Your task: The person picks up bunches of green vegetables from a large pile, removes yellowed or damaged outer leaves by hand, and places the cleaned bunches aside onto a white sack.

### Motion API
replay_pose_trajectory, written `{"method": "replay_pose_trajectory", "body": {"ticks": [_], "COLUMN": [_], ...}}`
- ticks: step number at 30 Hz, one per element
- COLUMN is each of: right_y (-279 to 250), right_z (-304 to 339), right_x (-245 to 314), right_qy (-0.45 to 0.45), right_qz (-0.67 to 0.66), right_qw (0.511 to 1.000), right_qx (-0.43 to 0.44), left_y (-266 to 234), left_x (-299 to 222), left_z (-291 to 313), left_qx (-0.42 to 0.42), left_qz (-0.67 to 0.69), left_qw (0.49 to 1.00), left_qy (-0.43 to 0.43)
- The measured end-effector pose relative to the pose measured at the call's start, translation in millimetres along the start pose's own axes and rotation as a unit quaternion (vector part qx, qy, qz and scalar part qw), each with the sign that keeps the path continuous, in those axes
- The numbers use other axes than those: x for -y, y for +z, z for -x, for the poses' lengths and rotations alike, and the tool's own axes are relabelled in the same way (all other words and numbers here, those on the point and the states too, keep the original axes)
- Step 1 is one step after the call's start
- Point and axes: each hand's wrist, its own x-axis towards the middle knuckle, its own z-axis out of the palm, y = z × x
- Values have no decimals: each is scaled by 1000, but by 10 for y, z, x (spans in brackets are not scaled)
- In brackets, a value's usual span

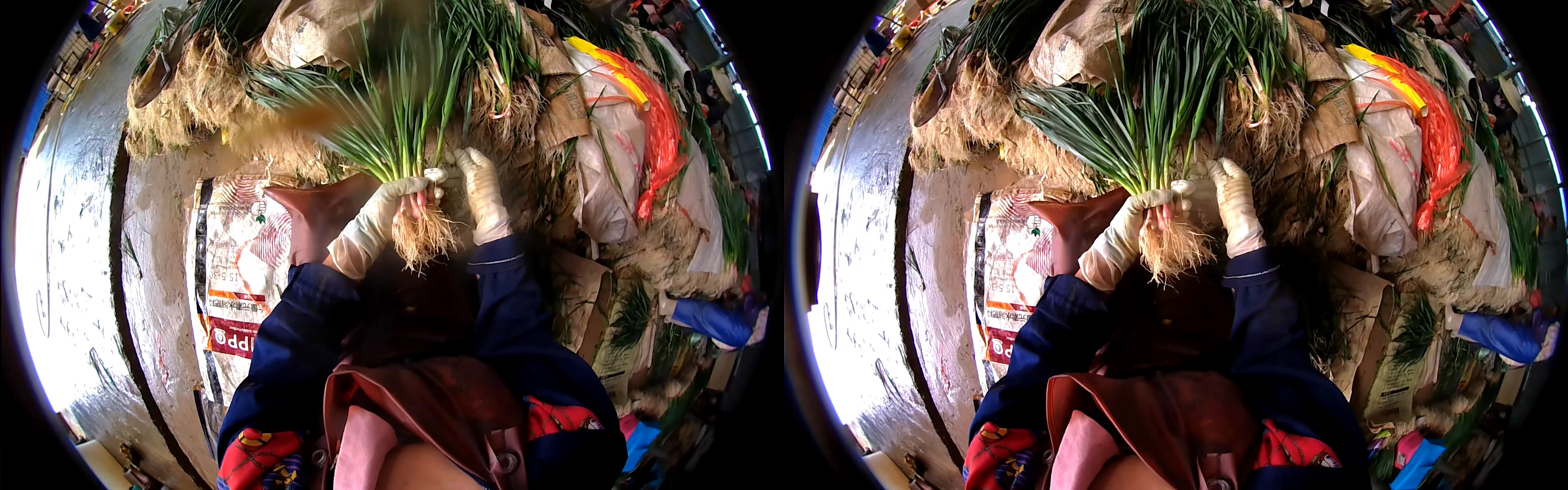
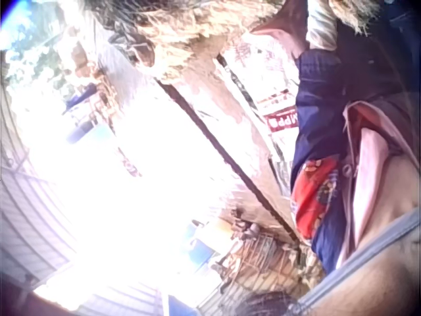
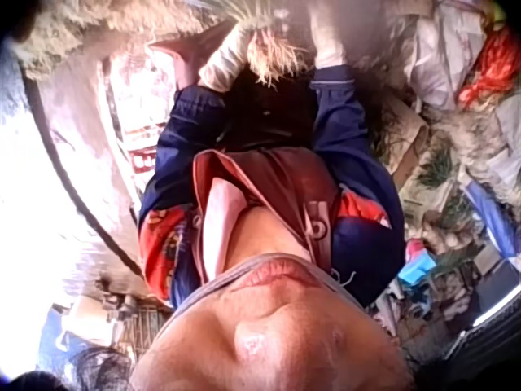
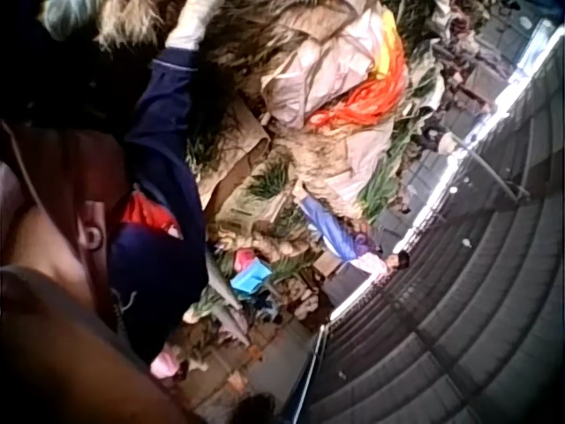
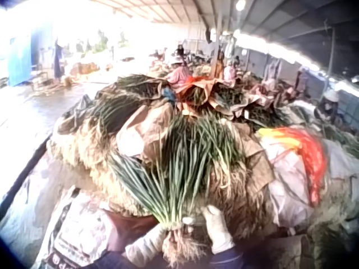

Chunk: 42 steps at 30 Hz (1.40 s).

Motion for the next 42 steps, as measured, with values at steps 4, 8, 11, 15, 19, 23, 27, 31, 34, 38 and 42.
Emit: {"method": "replay_pose_trajectory", "body": {"ticks": [4, 8, 11, 15, 19, 23, 27, 31, 34, 38, 42], "right_y": [-469, -571, 72, 359, 323, 305, 404, 419, 396, 7, 25], "right_z": [149, 136, 62, -548, -334, 11, -73, -130, -124, -185, 24], "right_x": [239, 284, 481, 284, 317, 222, 274, 212, 93, 3, 299], "right_qy": [145, 81, -54, 17, 19, 33, 68, 65, 47, -76, 167], "right_qz": [234, 671, 583, 667, 498, 329, 85, 83, 191, 498, 613], "right_qw": [961, 736, 811, 745, 862, 927, 982, 978, 967, 864, 746], "right_qx": [-2, 36, -3, -16, 99, 176, 153, 182, 163, -22, 201], "left_y": [-92, -173, -9, -3, 17, -142, -21, -64, -133, -167, 79], "left_x": [-46, -34, -131, -103, -143, -141, -83, -137, -141, -19, -175], "left_z": [31, 42, 188, 45, 175, 140, 25, 67, 78, -12, 247], "left_qx": [104, 35, -16, 69, -84, -120, -77, -43, -48, 51, 112], "left_qz": [66, 66, 75, 101, 5, -168, -63, -119, -128, 44, 97], "left_qw": [991, 990, 993, 987, 977, 978, 994, 989, 990, 995, 975], "left_qy": [44, 120, 86, 101, 196, 39, 50, 73, 39, 71, 167]}}
